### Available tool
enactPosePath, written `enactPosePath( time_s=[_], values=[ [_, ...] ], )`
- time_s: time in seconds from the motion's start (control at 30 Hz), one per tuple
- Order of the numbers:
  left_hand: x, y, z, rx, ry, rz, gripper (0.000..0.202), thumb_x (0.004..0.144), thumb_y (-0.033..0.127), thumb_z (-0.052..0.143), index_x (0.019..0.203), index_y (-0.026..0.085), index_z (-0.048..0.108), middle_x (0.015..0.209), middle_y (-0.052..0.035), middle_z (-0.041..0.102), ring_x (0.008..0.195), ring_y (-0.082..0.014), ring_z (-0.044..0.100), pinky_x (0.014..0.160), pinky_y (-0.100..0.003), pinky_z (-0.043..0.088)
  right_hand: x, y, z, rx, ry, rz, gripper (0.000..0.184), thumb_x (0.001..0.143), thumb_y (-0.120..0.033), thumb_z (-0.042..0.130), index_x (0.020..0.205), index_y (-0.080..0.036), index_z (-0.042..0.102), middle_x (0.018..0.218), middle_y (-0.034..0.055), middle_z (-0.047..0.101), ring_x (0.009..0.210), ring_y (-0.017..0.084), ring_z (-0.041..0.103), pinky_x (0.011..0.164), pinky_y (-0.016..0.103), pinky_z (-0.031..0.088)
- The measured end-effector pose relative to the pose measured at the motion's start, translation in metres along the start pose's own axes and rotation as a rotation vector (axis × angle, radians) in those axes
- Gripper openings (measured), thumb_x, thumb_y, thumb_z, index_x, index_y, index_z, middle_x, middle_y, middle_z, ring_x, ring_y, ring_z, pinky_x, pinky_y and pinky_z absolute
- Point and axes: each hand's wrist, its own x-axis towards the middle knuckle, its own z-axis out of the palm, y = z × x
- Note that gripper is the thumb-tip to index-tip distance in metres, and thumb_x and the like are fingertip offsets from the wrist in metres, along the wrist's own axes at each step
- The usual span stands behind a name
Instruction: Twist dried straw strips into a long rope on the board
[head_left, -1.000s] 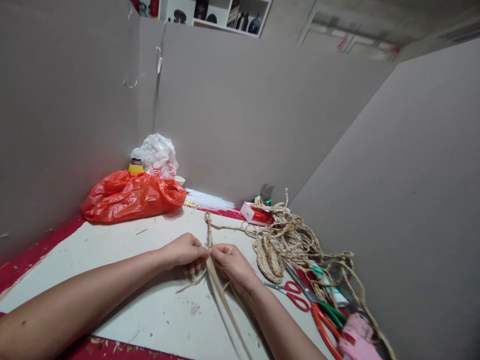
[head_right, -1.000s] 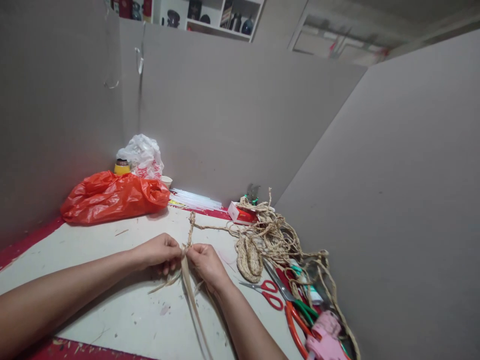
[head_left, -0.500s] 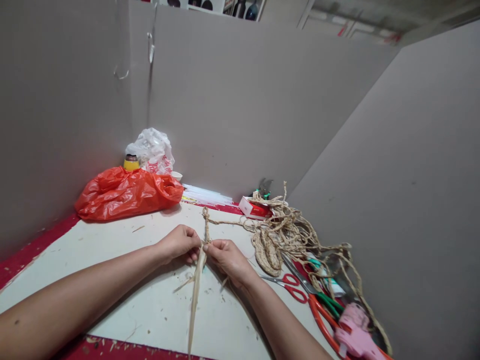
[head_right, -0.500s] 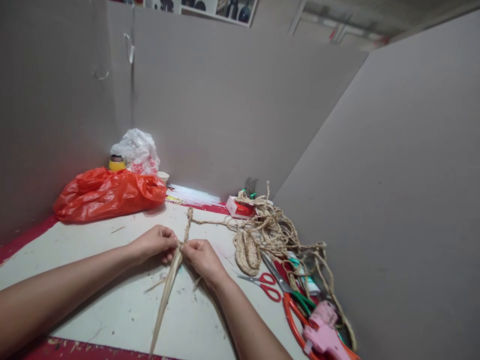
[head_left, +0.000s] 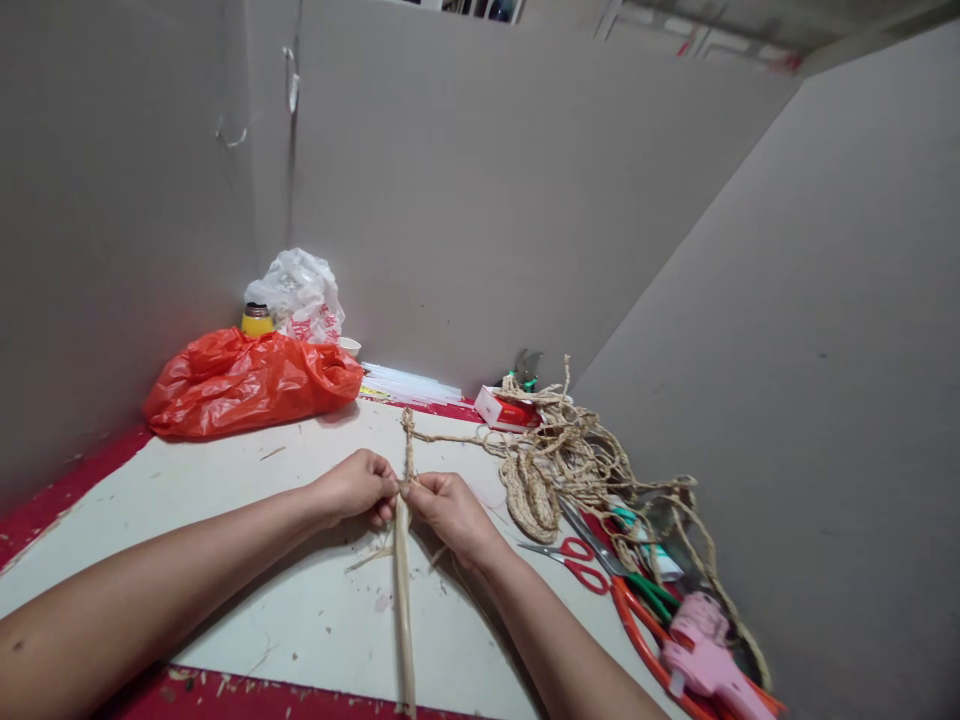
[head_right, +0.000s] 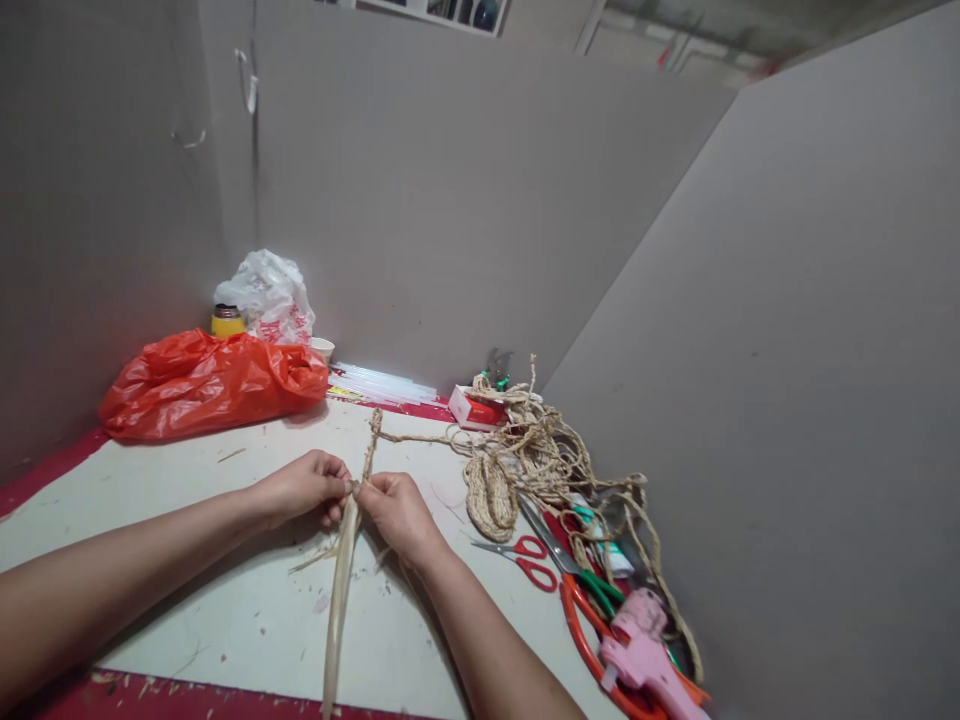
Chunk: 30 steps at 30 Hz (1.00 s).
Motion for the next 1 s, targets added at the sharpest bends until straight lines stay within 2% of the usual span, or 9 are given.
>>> enactPosePath(
  time_s=[0.2, 0.43, 0.53, 0.67, 0.73, 0.8, 0.87, 0.93, 1.0],
  values=[
    [-0.002, 0.003, 0.000, -0.022, -0.041, 0.021, 0.011, 0.068, 0.021, 0.055, 0.062, 0.015, 0.048, 0.045, 0.0023, 0.051, 0.040, -0.0080, 0.047, 0.044, -0.020, 0.038, -0.001, -0.005, -0.001, 0.007, 0.029, -0.001, 0.037, 0.064, -0.041, 0.067, 0.047, -0.016, 0.047, 0.044, -0.0050, 0.037, 0.044, 0.006, 0.027, 0.045, 0.022, 0.022],
    [-0.005, 0.004, 0.000, 0.309, 0.084, 0.114, 0.011, 0.071, 0.024, 0.054, 0.063, 0.016, 0.050, 0.043, 0.0042, 0.051, 0.040, -0.0088, 0.045, 0.043, -0.019, 0.032, 0.001, 0.001, -0.003, -0.159, 0.138, 0.022, 0.029, 0.065, -0.028, 0.059, 0.046, -0.018, 0.040, 0.042, -0.0077, 0.028, 0.042, 0.005, 0.020, 0.041, 0.022, 0.013],
    [-0.010, 0.017, -0.004, 0.143, 0.009, 0.063, 0.011, 0.071, 0.023, 0.055, 0.065, 0.016, 0.049, 0.048, 0.0032, 0.053, 0.044, -0.0092, 0.050, 0.047, -0.020, 0.038, 0.003, 0.007, -0.008, -0.190, 0.173, 0.032, 0.026, 0.064, -0.025, 0.056, 0.046, -0.018, 0.039, 0.042, -0.0076, 0.030, 0.041, 0.005, 0.022, 0.041, 0.022, 0.013],
    [-0.021, 0.047, -0.014, -0.154, -0.003, 0.196, 0.014, 0.071, 0.021, 0.060, 0.074, 0.016, 0.048, 0.072, -0.0008, 0.062, 0.066, -0.0098, 0.059, 0.065, -0.022, 0.045, 0.006, 0.012, -0.012, -0.190, 0.172, 0.063, 0.020, 0.065, -0.025, 0.053, 0.049, -0.018, 0.044, 0.042, -0.0075, 0.033, 0.040, 0.005, 0.023, 0.041, 0.022, 0.014],
    [-0.032, 0.066, -0.020, -0.281, -0.043, 0.188, 0.016, 0.073, 0.023, 0.059, 0.076, 0.017, 0.044, 0.075, -0.0011, 0.061, 0.068, -0.0114, 0.060, 0.068, -0.026, 0.047, 0.006, 0.011, -0.013, -0.196, 0.175, 0.081, 0.018, 0.065, -0.026, 0.054, 0.051, -0.017, 0.047, 0.042, -0.0072, 0.034, 0.040, 0.005, 0.025, 0.041, 0.022, 0.015],
    [-0.048, 0.086, -0.029, -0.329, -0.040, 0.182, 0.017, 0.076, 0.025, 0.056, 0.074, 0.018, 0.041, 0.063, 0.0034, 0.052, 0.054, -0.0080, 0.054, 0.060, -0.025, 0.045, 0.005, 0.009, -0.013, -0.202, 0.183, 0.094, 0.018, 0.065, -0.027, 0.054, 0.051, -0.017, 0.048, 0.042, -0.0071, 0.035, 0.040, 0.005, 0.025, 0.041, 0.022, 0.015],
    [-0.066, 0.105, -0.043, -0.311, 0.020, 0.226, 0.017, 0.079, 0.025, 0.052, 0.070, 0.018, 0.040, 0.055, 0.0069, 0.038, 0.042, -0.0022, 0.038, 0.051, -0.020, 0.037, 0.003, 0.007, -0.012, -0.205, 0.192, 0.103, 0.019, 0.066, -0.027, 0.055, 0.051, -0.017, 0.047, 0.041, -0.0074, 0.034, 0.039, 0.006, 0.025, 0.041, 0.022, 0.014],
    [-0.082, 0.118, -0.061, -0.281, 0.059, 0.321, 0.018, 0.081, 0.026, 0.050, 0.068, 0.017, 0.041, 0.053, 0.0080, 0.028, 0.037, 0.0021, 0.023, 0.046, -0.015, 0.026, 0.002, 0.006, -0.012, -0.199, 0.193, 0.106, 0.019, 0.066, -0.027, 0.054, 0.051, -0.017, 0.046, 0.041, -0.0077, 0.033, 0.039, 0.005, 0.024, 0.042, 0.023, 0.014],
    [-0.092, 0.123, -0.083, -0.238, 0.037, 0.403, 0.013, 0.080, 0.024, 0.049, 0.071, 0.016, 0.044, 0.053, 0.0082, 0.026, 0.037, 0.0040, 0.016, 0.045, -0.013, 0.014, 0.002, 0.007, -0.012, -0.193, 0.187, 0.107, 0.020, 0.067, -0.026, 0.054, 0.051, -0.017, 0.046, 0.041, -0.0078, 0.033, 0.039, 0.005, 0.023, 0.042, 0.023, 0.013]
  ],
)
